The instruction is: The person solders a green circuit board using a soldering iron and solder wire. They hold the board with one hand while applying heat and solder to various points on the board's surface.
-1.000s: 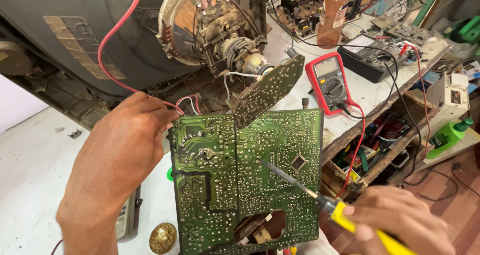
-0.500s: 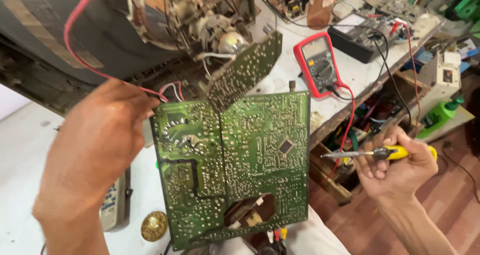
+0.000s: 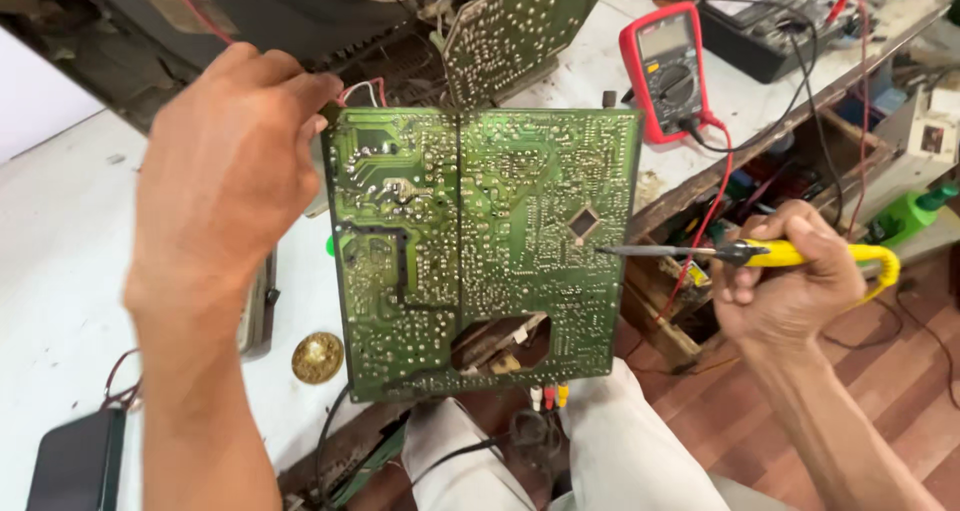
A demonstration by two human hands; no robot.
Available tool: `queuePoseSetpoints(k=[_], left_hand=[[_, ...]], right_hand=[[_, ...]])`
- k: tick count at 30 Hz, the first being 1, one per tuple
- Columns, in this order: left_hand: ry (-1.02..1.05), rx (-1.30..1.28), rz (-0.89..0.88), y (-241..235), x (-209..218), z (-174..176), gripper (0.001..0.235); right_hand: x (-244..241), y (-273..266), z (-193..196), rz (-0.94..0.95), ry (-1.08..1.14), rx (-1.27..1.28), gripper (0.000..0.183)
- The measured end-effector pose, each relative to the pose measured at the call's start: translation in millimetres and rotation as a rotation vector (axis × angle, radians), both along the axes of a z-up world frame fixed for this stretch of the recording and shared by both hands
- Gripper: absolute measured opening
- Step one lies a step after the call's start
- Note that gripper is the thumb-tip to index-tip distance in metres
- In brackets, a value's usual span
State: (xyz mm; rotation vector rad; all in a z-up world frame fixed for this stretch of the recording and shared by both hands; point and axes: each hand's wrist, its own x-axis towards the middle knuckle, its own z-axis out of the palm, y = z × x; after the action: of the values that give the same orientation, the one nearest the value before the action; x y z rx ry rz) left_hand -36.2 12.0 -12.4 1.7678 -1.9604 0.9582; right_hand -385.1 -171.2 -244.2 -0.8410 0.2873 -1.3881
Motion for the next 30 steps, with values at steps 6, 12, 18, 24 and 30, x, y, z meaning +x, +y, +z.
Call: queuePoseSetpoints(k=[6, 12, 18, 24, 30], left_hand=[[0.133, -0.375, -0.034, 49.3, -62.3, -45.1, 0.024], [0.165, -0.266, -0.093, 107.9, -144.9, -117.1, 0.032], [0.282, -0.326, -0.018, 135.9, -124.8, -156.4, 0.043], [0.423, -0.346, -0.064, 121.3, -39.1, -165.7, 0.058], [0.503, -0.305, -0.209, 118.7, -10.4, -169.8, 0.067]], right_hand=[[7.0, 13.9, 3.0, -0.053, -0.007, -0.074, 0.030], [6.2, 58.3, 10.6, -0.137, 0.061, -0.052, 0.028], [5.5, 115.6, 25.5, -0.268, 0.332, -0.252, 0.022], [9.6, 138.8, 19.4, -0.495, 0.539, -1.134, 0.023], [25.4, 129.6, -0.3, -0.499, 0.677, -1.400, 0.023]])
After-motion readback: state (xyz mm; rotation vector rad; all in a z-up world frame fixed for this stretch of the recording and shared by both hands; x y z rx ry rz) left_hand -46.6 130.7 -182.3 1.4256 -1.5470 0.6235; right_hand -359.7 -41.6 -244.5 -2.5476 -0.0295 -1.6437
